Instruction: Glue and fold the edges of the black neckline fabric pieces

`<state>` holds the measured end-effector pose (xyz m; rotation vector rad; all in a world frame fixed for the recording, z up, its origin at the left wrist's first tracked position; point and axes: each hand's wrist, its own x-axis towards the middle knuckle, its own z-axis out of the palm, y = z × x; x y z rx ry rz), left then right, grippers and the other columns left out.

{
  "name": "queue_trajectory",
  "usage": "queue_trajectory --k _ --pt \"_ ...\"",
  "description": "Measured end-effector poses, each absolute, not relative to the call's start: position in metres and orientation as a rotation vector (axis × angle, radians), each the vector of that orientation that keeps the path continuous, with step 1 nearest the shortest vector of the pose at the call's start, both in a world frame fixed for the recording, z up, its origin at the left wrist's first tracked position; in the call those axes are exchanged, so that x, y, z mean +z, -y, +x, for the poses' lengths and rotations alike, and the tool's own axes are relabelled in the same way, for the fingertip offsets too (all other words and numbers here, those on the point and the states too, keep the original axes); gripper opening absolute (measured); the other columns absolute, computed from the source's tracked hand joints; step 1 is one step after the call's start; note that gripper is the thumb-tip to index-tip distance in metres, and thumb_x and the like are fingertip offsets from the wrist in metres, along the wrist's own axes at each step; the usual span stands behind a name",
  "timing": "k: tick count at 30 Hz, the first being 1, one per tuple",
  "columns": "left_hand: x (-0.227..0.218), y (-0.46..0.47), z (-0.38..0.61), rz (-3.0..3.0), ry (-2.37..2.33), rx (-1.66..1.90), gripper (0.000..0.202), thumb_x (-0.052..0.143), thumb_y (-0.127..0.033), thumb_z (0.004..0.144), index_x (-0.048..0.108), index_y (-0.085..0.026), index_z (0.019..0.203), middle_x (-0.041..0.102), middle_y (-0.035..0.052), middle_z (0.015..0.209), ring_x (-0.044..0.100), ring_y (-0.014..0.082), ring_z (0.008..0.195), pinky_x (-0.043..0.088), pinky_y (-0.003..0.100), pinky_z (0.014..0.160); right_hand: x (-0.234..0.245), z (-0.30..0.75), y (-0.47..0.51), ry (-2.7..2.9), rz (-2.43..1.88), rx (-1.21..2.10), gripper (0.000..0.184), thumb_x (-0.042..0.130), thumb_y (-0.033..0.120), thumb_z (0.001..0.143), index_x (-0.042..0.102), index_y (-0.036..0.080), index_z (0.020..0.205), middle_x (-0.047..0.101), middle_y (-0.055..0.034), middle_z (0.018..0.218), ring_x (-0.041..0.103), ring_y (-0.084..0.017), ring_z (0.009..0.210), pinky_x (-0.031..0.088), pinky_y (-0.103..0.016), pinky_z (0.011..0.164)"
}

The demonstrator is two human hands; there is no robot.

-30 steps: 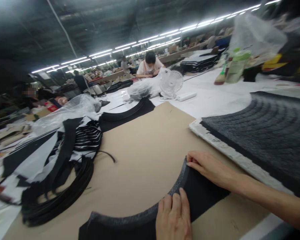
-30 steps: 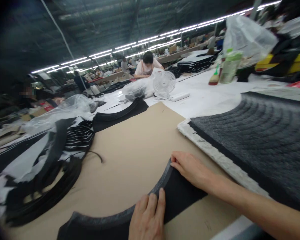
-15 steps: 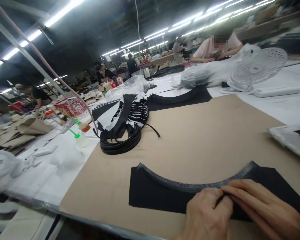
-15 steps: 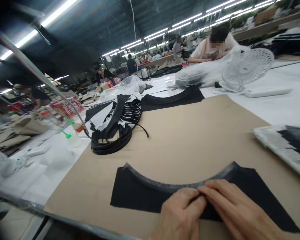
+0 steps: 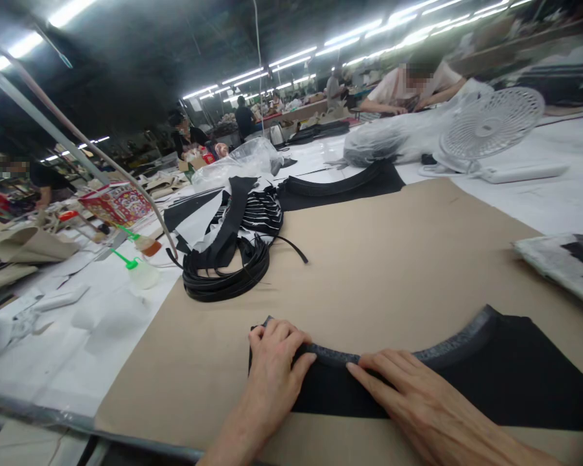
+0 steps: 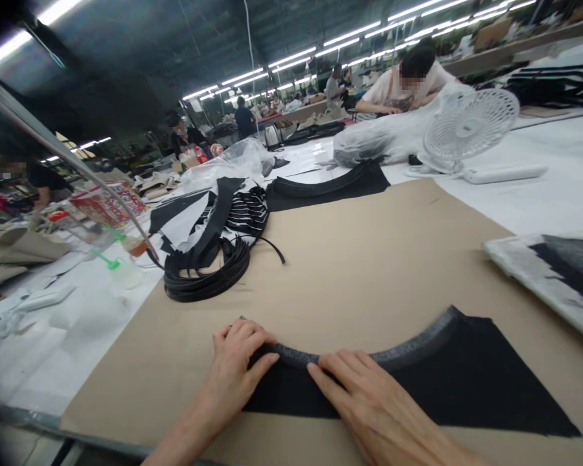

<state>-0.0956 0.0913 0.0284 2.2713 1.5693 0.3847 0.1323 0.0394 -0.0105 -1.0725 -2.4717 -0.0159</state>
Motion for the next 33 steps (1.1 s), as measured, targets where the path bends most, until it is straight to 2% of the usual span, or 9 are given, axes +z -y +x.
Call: queue_trajectory --k 7,15,23,33 --pt "0.020 -0.101 -0.098 2.293 -1.578 0.365 0.014 0.061 -0.011 0.082 0.062 -0.024 0.083 0.064 -0.0036 0.090 0.053 0.0192 0.098 0.025 0.050 0.098 -0.018 0.131 -0.039 2.424 -1.103 -0.085 0.060 0.037 -0.004 0.069 0.059 0.017 0.120 0.066 -0.0068 0.104 0.061 -0.020 0.086 0.054 -0.035 0.078" --pt "0.030 -0.108 -0.099 2.247 -1.529 0.311 0.011 0.060 -0.014 0.083 0.061 -0.023 0.077 0.062 -0.0039 0.083 0.052 0.0176 0.092 0.023 0.045 0.095 -0.032 0.134 -0.038 2.457 -1.079 -0.096 0.058 0.042 0.001 0.072 0.055 0.013 0.127 0.064 -0.0088 0.110 0.058 -0.021 0.091 0.050 -0.038 0.083" --pt "0.026 -0.110 -0.098 2.274 -1.538 0.301 0.012 0.057 -0.011 0.083 0.057 -0.021 0.077 0.061 -0.0056 0.080 0.052 0.0166 0.090 0.023 0.042 0.093 -0.027 0.133 -0.040 2.461 -1.028 -0.191 0.057 0.042 0.003 0.070 0.055 0.011 0.125 0.063 -0.0088 0.101 0.056 -0.022 0.085 0.046 -0.041 0.080" --pt "0.018 -0.110 -0.099 2.286 -1.552 0.323 0.012 0.060 -0.012 0.082 0.053 -0.021 0.080 0.062 -0.0044 0.083 0.052 0.0181 0.091 0.021 0.044 0.093 -0.025 0.130 -0.045 2.493 -1.037 -0.286 0.052 0.045 0.004 0.070 0.058 0.014 0.119 0.060 -0.0044 0.095 0.053 -0.020 0.085 0.041 -0.042 0.085"
